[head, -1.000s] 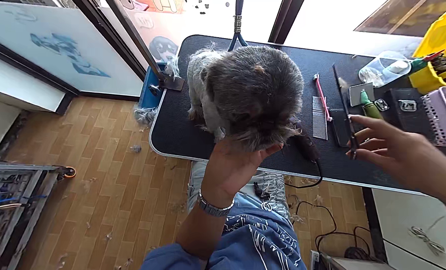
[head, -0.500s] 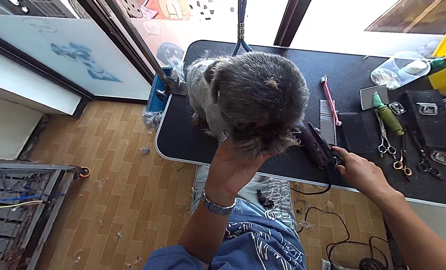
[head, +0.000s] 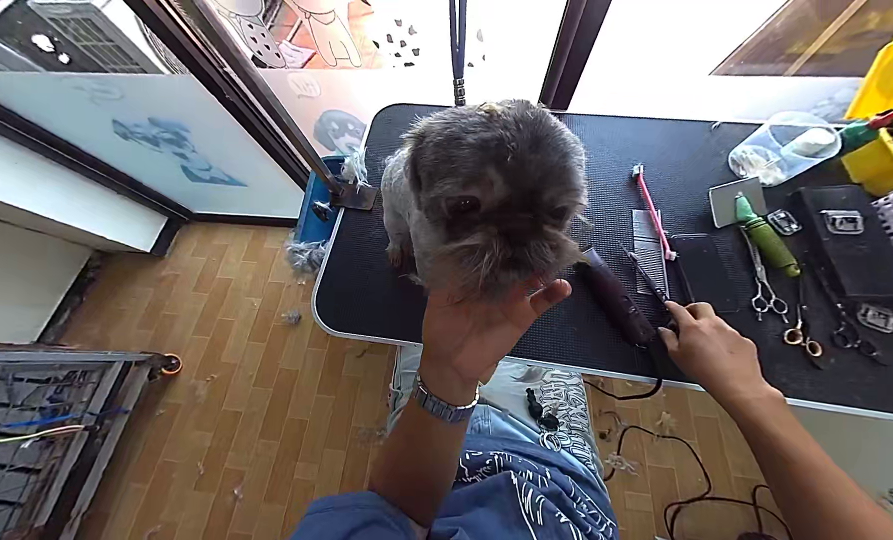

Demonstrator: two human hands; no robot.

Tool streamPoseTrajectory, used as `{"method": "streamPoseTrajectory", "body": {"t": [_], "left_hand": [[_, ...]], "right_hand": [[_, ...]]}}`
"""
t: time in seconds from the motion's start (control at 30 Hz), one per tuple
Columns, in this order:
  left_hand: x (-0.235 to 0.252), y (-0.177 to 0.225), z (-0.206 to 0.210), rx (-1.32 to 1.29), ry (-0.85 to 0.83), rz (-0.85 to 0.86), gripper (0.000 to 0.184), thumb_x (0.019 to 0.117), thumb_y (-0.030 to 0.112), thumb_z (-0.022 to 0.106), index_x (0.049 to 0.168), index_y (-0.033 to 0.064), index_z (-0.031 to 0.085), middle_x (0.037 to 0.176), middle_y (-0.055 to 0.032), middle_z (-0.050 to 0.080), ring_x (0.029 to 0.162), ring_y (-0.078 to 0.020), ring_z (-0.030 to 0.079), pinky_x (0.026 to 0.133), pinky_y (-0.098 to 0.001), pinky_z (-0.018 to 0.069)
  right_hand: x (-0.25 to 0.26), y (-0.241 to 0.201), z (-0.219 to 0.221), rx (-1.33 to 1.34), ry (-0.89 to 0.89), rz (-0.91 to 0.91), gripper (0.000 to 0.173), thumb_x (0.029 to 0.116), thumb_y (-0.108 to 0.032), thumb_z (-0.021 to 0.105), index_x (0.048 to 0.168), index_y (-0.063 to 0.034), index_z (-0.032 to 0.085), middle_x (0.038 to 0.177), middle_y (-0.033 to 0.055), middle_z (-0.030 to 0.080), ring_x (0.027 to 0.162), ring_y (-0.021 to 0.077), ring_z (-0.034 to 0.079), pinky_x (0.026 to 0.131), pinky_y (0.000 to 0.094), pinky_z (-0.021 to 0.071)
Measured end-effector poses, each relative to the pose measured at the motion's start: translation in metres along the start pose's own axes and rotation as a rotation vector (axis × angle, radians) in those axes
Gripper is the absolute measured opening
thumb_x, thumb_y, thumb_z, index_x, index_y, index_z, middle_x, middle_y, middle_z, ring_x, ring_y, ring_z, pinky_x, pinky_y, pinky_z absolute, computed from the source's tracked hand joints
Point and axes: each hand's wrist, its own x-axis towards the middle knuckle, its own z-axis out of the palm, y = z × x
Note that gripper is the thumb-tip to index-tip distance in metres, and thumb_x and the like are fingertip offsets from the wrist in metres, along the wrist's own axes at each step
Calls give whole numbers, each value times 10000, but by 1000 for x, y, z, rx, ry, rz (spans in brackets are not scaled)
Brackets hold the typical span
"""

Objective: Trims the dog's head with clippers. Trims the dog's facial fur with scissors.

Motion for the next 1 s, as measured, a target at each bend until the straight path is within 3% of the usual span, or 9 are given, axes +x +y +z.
{"method": "streamPoseTrajectory", "body": {"t": [0.1,0.2,0.33,0.43,0.57,0.73,0.83,0.9,1.0], "left_hand": [[3,1,6,-32,46,-2,296,986,275,564,1142,48,671,1075,-147,696,1042,-285,682,1012,-467,522],[5,1,9,-36,78,-11,268,977,266,560,1103,59,675,1025,-123,690,1008,-273,681,996,-462,524],[1,8,12,28,136,34,266,991,260,544,1094,57,681,1044,-135,693,1006,-279,685,986,-467,532],[-4,9,18,136,169,139,227,1017,210,536,1117,75,689,1089,-142,697,1013,-283,689,973,-470,542],[-5,0,24,396,327,443,175,980,76,531,1097,92,659,1049,-131,695,953,-264,698,921,-462,575],[5,-4,17,780,408,742,423,893,75,686,1275,182,537,1168,-62,669,1066,-222,673,936,-452,575],[8,3,14,900,333,791,447,918,52,657,1303,220,504,1193,-33,658,1088,-208,665,941,-441,572],[9,9,14,1017,295,790,487,946,-8,559,1359,235,470,1225,-21,645,1099,-197,659,960,-440,562],[13,19,16,1135,317,777,450,937,-8,547,1330,207,506,1187,-16,661,1079,-187,667,952,-429,568]], "right_hand": [[1,-29,-7,66,144,-119,406,995,-210,626,1334,13,630,1281,339,588,1141,578,577,748,726,497],[17,-61,0,173,19,-83,639,994,-384,644,1476,6,488,1331,316,576,1203,531,575,885,721,477],[49,-72,13,231,-46,14,717,912,-350,739,1507,-59,465,1291,283,604,1157,494,612,899,693,479],[49,-76,9,578,-187,84,670,878,-314,765,1445,-73,500,1229,249,644,1114,405,639,937,631,484],[7,-95,-5,1293,-390,74,602,893,-166,630,1428,-74,369,1095,97,675,719,175,696,598,316,598],[-38,-112,-6,1782,-531,-104,932,864,-273,679,1617,-258,129,1142,100,669,752,193,708,515,299,590],[-52,-142,-11,1996,-443,-217,742,945,-201,654,1587,-264,287,1260,156,654,841,234,733,560,305,619],[-58,-174,-18,2102,-302,-251,493,981,-148,608,1456,-182,483,1256,154,657,869,224,728,619,309,629],[-54,-222,-35,2224,-118,-207,289,1011,-92,530,1285,-150,601,1186,119,677,870,210,733,674,337,647]]}}
